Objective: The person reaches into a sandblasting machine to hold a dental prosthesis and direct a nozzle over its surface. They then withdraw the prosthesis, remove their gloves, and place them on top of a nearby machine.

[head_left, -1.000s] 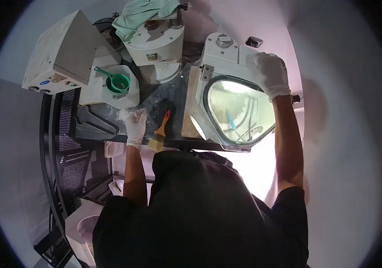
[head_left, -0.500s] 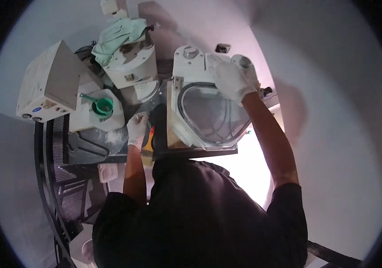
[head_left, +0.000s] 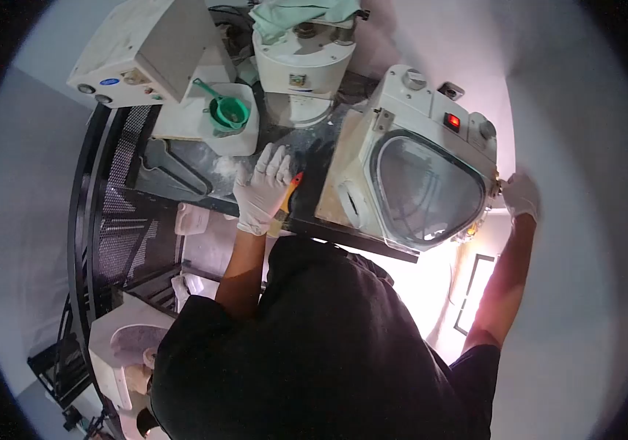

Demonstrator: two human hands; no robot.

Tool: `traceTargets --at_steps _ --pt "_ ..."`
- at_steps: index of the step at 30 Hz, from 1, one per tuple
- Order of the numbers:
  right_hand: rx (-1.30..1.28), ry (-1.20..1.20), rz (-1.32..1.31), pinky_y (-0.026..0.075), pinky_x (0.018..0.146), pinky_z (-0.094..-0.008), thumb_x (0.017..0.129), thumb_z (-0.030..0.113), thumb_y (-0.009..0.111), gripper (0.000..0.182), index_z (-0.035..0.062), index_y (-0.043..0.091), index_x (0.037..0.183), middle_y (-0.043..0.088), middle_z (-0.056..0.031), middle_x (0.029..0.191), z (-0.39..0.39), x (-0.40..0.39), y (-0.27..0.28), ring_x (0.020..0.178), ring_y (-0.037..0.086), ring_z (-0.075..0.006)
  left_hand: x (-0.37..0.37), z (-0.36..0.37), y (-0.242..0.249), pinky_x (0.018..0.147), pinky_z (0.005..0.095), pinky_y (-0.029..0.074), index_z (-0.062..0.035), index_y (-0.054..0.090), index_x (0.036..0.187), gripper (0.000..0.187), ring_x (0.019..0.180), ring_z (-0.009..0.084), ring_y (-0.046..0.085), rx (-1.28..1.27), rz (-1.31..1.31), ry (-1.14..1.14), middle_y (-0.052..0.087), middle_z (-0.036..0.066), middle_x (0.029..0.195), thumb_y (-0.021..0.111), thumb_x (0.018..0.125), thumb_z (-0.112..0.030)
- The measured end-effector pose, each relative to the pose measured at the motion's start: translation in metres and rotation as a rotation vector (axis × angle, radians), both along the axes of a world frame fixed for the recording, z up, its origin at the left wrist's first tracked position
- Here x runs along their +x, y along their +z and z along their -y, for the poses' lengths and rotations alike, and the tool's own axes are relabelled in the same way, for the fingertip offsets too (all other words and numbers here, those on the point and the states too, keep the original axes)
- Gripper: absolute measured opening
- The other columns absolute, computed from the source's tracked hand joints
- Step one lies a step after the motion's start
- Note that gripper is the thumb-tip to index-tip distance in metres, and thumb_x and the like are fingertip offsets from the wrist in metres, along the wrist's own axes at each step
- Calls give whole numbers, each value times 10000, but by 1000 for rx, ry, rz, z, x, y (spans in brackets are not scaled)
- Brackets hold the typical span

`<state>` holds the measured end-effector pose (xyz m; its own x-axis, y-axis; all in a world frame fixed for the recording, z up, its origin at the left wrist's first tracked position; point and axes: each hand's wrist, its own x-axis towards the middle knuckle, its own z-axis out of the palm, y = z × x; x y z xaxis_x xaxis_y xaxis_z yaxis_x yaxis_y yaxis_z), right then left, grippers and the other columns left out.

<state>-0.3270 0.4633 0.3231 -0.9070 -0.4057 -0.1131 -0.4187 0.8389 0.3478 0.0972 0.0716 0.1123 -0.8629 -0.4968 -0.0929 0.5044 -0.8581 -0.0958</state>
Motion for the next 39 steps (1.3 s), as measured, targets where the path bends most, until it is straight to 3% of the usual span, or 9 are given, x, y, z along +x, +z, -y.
traceTargets --at_steps 7,10,12,15,17,20,31,34,39 --pt "-224 291 -85 563 889 -436 885 153 750 208 131 768 1091 749 -164 1039 -9 43 19 988 726 -350 -9 -2 27 1132 461 441 -28 524 1513 703 1400 344 531 12 55 -66 547 190 1546 547 1033 -541" --pt "-685 116 -229 571 902 -376 951 159 710 217 120 761 1158 760 -142 1080 50 111 58 1029 727 -282 -21 -6 43 1126 467 440 -28 487 1532 665 1389 346 527 10 10 -81 538 183 1549 525 1056 -492" --pt "-961 -132 141 571 919 -341 996 180 684 249 97 742 1225 755 -109 1141 116 209 95 1087 706 -207 -36 -10 49 1099 445 468 -15 522 1489 598 1356 334 562 -32 -4 -71 576 188 1506 495 1076 -446" --pt "-1005 820 557 556 877 -384 957 320 747 309 77 715 1145 685 -88 1165 166 279 48 1053 685 -254 -61 -19 67 1071 406 464 -29 552 1455 569 1298 297 591 -137 99 -5 622 163 1430 485 1079 -452" --pt "-904 1039 485 545 819 -401 851 194 805 291 66 726 1100 668 -104 1069 205 319 20 916 687 -292 -78 -29 111 1074 386 437 -43 541 1459 538 1279 286 573 -216 374 83 593 147 1452 425 1103 -429" --pt "-641 1040 218 522 764 -424 899 169 741 206 68 676 1066 613 -122 980 226 343 -4 857 641 -317 -89 -35 132 1035 362 427 -46 536 1465 513 1242 253 592 -326 499 186 640 120 1393 442 1099 -393" --pt "-1098 769 62 515 789 -451 923 63 592 155 3 599 1066 588 -182 937 241 272 -25 922 642 -349 -97 -78 145 1054 429 469 -37 598 1384 395 1200 226 628 -601 577 27 694 144 1286 578 1044 -237" --pt "-1362 427 326 509 823 -455 955 56 564 131 -12 575 1066 599 -193 958 241 258 15 948 629 -382 -74 -92 184 1146 408 416 4 547 1453 476 1270 270 604 -1616 651 284 663 165 1346 566 1019 -189" --pt "-1218 583 -41 483 822 -429 1005 36 544 43 9 547 1039 569 -135 906 229 217 16 868 586 -256 -36 -85 207 1208 364 348 54 467 1514 556 1437 274 493 -1568 205 -23 521 188 1542 524 1040 -230"
